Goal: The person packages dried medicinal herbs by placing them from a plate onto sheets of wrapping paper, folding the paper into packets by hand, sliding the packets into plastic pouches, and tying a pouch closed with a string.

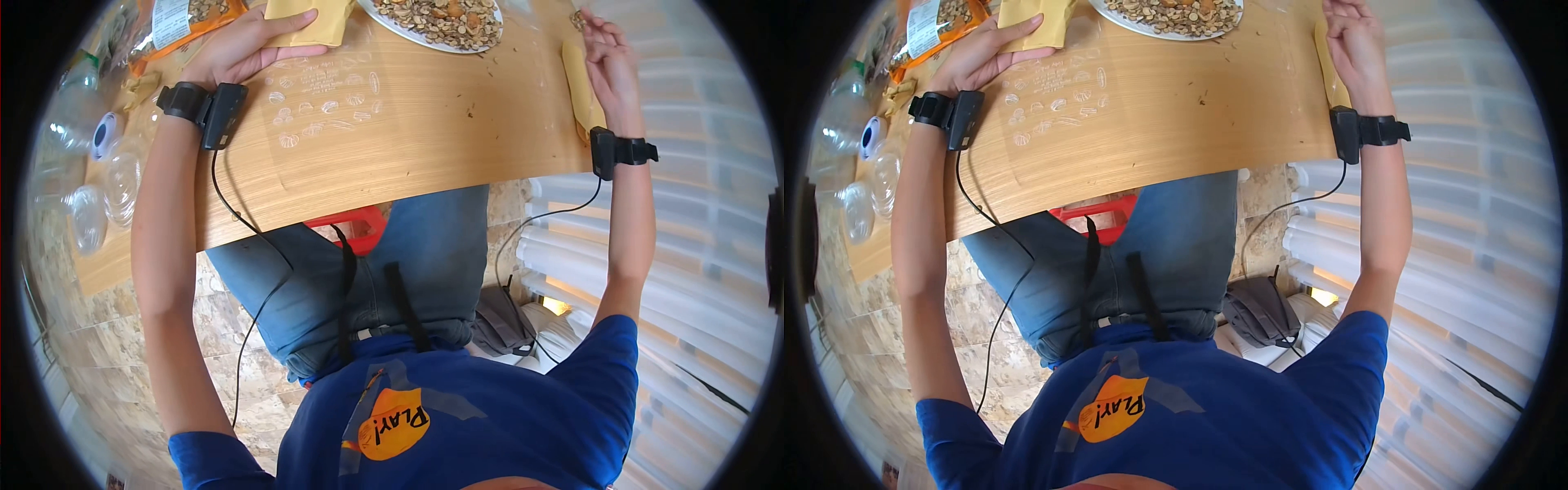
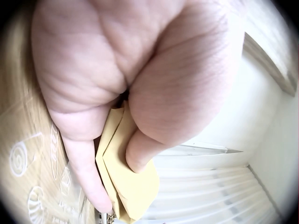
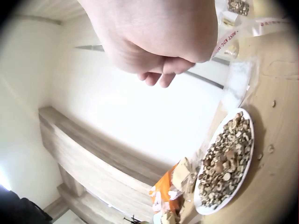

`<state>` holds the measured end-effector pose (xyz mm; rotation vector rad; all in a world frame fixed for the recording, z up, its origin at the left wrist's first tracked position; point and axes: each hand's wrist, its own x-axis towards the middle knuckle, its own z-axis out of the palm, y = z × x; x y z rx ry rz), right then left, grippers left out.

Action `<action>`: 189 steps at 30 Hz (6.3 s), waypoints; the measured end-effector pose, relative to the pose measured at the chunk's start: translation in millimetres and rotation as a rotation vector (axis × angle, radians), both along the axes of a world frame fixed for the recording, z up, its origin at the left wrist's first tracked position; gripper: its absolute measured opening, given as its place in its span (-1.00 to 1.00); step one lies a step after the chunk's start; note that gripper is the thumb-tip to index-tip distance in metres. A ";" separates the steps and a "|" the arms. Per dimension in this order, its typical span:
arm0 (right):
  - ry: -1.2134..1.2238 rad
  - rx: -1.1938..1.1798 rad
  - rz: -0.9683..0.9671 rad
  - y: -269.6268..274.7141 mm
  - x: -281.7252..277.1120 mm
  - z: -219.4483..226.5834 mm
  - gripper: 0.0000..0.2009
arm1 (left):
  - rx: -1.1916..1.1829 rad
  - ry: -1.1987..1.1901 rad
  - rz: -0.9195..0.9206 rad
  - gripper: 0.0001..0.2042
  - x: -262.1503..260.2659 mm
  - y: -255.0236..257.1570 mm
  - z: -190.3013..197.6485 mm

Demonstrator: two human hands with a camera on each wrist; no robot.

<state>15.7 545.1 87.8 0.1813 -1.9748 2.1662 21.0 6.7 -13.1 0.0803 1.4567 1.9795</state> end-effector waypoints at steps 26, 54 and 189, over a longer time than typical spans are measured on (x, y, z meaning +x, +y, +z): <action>-0.796 1.369 0.349 -57.6 51.3 65.8 -0.76 | 0.180 -0.020 -0.027 -0.57 -2.1 2.9 -1.0; 0.452 1.152 0.733 -284.0 97.5 -71.2 -0.55 | 0.578 0.355 0.215 -0.59 20.6 -7.1 45.0; 0.462 0.727 0.540 -334.4 148.3 -23.2 -0.65 | 0.404 0.162 0.621 -0.61 215.2 10.5 24.8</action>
